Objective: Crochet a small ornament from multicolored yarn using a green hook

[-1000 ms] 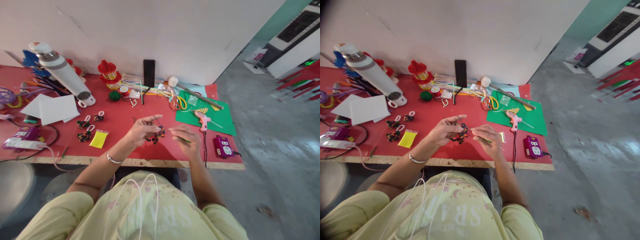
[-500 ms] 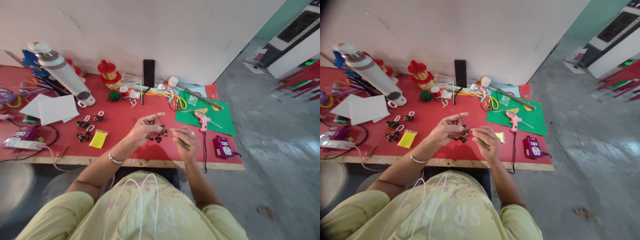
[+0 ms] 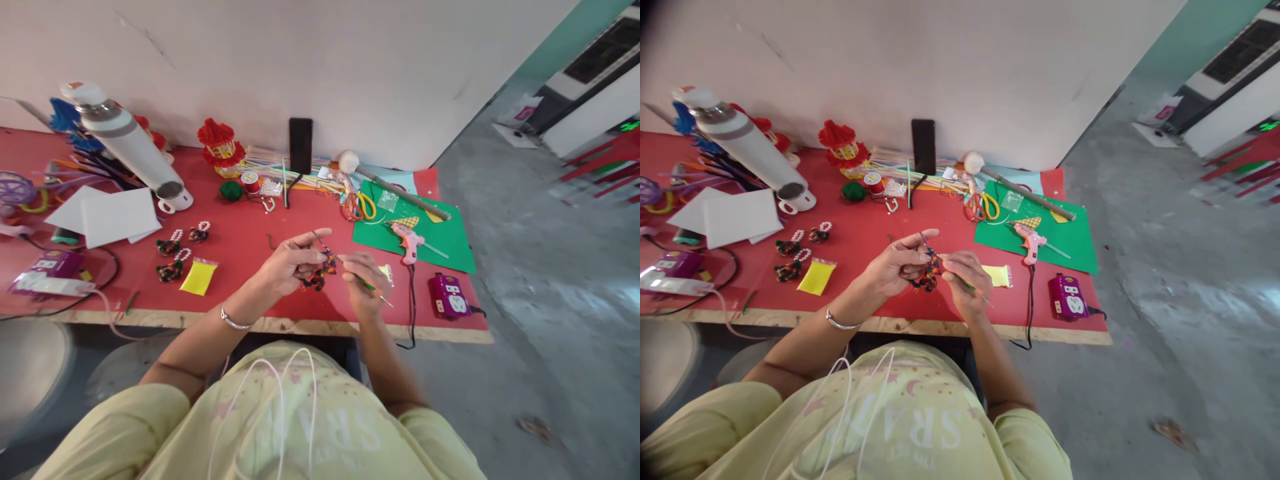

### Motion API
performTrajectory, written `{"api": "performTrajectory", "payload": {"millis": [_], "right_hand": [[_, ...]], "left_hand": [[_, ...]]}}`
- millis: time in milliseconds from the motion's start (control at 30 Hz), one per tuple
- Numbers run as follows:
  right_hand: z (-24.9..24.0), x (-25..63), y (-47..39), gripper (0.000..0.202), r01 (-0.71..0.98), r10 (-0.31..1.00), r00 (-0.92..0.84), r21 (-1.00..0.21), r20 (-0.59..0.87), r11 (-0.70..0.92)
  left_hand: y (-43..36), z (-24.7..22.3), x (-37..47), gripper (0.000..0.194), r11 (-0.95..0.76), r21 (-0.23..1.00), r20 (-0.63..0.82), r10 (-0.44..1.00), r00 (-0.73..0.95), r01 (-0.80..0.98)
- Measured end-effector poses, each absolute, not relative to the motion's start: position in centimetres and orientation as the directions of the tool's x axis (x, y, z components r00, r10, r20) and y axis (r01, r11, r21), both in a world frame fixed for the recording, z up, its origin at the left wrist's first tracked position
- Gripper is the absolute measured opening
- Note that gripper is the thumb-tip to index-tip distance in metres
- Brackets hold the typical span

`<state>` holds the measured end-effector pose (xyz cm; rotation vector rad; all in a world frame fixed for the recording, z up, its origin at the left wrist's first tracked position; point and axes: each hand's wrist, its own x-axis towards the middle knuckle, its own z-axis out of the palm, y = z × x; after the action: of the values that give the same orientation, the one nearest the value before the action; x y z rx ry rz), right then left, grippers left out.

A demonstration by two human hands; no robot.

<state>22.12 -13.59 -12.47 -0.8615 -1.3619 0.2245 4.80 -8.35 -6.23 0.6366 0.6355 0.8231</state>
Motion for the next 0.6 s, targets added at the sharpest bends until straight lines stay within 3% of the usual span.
{"api": "performTrajectory", "payload": {"millis": [400, 533, 600], "right_hand": [[-9.4, 26.7, -14.7, 0.037, 0.323, 0.623, -0.109, -0.565, 0.775, 0.759], [-8.4, 28.1, -14.2, 0.034, 0.184, 0.687, -0.251, -0.663, 0.682, 0.725], [-8.9, 28.1, -14.1, 0.024, 0.073, 0.749, -0.240, -0.757, 0.618, 0.649]], "left_hand": [[-7.4, -5.3, 3.8, 0.051, 0.496, 0.822, -0.268, 0.771, 0.578, -0.280], [-6.8, -5.2, 3.4, 0.049, 0.505, 0.844, -0.276, 0.697, 0.662, -0.179], [-6.8, -5.4, 3.7, 0.049, 0.479, 0.863, -0.258, 0.687, 0.679, -0.157]]}}
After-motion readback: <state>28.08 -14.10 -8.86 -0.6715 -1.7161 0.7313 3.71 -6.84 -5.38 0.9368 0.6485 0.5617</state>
